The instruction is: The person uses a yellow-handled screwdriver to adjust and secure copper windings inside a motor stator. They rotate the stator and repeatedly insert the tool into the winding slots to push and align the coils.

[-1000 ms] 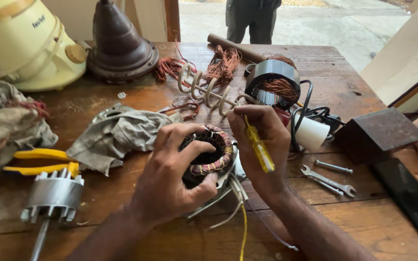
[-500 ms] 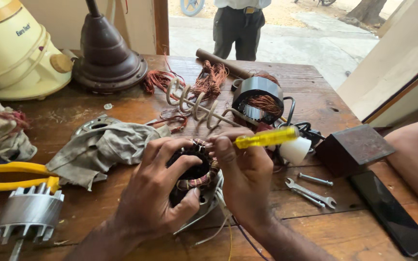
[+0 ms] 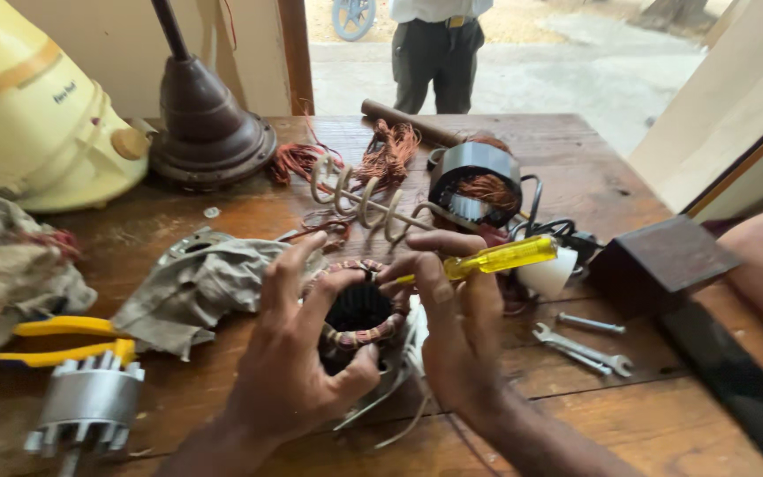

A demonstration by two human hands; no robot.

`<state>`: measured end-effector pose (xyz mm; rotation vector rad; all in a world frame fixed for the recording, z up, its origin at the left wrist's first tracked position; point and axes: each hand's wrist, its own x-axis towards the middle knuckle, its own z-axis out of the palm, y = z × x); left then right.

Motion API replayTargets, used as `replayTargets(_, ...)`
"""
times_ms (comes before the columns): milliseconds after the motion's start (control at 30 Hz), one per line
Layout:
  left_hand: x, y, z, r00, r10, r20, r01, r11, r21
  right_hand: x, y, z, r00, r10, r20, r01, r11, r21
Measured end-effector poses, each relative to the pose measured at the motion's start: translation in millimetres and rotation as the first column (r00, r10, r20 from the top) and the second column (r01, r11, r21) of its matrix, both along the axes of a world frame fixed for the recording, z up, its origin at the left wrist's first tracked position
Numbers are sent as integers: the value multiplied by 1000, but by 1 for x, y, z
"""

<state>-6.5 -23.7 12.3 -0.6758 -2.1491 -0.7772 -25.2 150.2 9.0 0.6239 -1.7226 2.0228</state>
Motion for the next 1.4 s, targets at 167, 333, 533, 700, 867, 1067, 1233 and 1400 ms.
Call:
replayTargets(167,-2,-2,-5,955,-121,271,100,991,90,0,9,4,999,46,0,-46,999,1)
replayTargets(333,1,-1,-3,942,-95,321,77,995,70,2,3,10,998,49,31,-48,998,-29)
replayTargets(533,6,5,2,926,-68,372,45,997,69,1,2,8,996,50,75,-48,999,-23)
replayTargets(700,7,5,-3,912,-53,408,-3,991,134,8,0,-3,998,52,-38,-48,994,98)
replayTargets(867,10,5,-4,925,-54,375,-1,990,144,17,-7,-4,991,48,-123,-28,987,158)
replayTargets(1067,6,5,-3,955,-48,293,22,996,91,8,4,0,962,24,-272,30,980,194)
replayTargets(1233,7,2,-3,961,-25,277,13,999,44,0,5,-10,988,77,-137,-66,994,84)
replayTargets(1400,6,1,-2,959,-28,282,21,999,30,1,6,-13,982,78,-174,-38,974,223)
